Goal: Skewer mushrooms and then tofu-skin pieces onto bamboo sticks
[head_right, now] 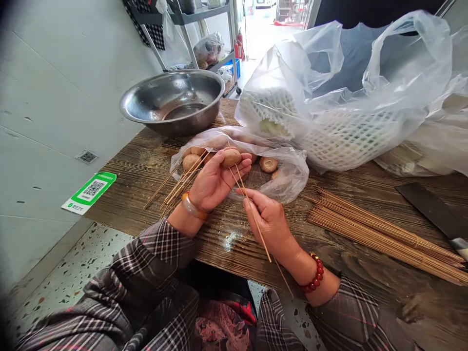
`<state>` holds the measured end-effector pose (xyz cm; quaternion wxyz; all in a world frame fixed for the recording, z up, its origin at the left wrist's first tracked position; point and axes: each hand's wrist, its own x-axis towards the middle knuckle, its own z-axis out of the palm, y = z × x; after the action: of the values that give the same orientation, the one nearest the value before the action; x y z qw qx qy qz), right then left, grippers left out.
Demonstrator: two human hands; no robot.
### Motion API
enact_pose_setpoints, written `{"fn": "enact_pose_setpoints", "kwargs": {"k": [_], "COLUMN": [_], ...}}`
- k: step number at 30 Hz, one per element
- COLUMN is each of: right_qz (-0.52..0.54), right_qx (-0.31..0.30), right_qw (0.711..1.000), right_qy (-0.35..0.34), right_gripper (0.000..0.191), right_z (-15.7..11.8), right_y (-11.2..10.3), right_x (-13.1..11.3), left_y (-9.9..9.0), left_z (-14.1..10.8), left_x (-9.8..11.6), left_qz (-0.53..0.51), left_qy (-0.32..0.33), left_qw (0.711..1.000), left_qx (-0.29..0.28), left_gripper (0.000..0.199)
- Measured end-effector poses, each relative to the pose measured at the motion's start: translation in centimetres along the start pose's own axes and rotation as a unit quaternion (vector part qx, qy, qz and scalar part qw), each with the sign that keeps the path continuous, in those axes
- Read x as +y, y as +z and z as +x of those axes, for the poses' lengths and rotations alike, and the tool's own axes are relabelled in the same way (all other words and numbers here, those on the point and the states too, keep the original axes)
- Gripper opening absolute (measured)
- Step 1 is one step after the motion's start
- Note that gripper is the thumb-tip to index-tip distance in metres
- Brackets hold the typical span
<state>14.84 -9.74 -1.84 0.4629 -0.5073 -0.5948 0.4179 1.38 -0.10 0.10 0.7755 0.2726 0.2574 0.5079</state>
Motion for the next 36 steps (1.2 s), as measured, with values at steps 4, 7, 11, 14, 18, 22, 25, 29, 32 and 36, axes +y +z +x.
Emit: {"fn": "enact_pose_setpoints", "kwargs": {"k": [4,7,11,14,18,22,25,29,32,36], "right_qz": [0.002,0.005,0.018,0.033,0.065,0.076,0.067,0.064,0.060,0.057], "right_qx": [-0.006,-0.004,0.004,0.002,-0.004,0.020,0.041,0.048,0.052,0.055], "right_qw": [1.000,1.000,1.000,0.999,0.997,0.996,0.997,0.996,0.996,0.997], "right_qy": [0.000,0.004,0.009,0.017,0.035,0.033,0.026,0.028,0.026,0.024], "right_gripper": [0.035,0.035,0.034,0.034,0.034,0.032,0.031,0.031,0.031,0.030], "right_z": [-0.1,-0.1,-0.1,-0.1,-0.3,-0.5,-0.5,-0.5,-0.4,-0.3], "right_y": [0.0,0.0,0.2,0.5,0.8,1.3,1.7,1.8,1.7,1.8], "right_x": [-0.4,-0.3,-0.2,-0.4,-0.9,-0.5,-0.1,-0.1,-0.2,-0.2], "left_y": [0.0,0.0,0.0,0.1,0.4,0.9,1.3,1.5,1.6,1.7], "left_z": [-0.1,-0.2,-0.3,-0.3,-0.5,-0.7,-0.8,-1.0,-1.1,-1.3], "left_x": [0.0,0.0,-0.1,-0.3,-0.4,-0.5,-0.6,-0.7,-0.7,-0.7], "left_qz": [-0.006,-0.001,0.016,0.032,0.057,0.079,0.080,0.069,0.088,0.107], "left_qy": [0.004,0.011,0.017,0.028,0.043,0.042,0.037,0.029,0.029,0.025], "left_qw": [1.000,1.000,0.999,0.999,0.997,0.996,0.996,0.997,0.996,0.994], "left_qx": [-0.007,-0.020,-0.027,-0.025,-0.031,-0.024,-0.003,-0.004,-0.011,-0.006], "left_gripper": [0.021,0.022,0.022,0.019,0.016,0.014,0.014,0.014,0.015,0.015]}}
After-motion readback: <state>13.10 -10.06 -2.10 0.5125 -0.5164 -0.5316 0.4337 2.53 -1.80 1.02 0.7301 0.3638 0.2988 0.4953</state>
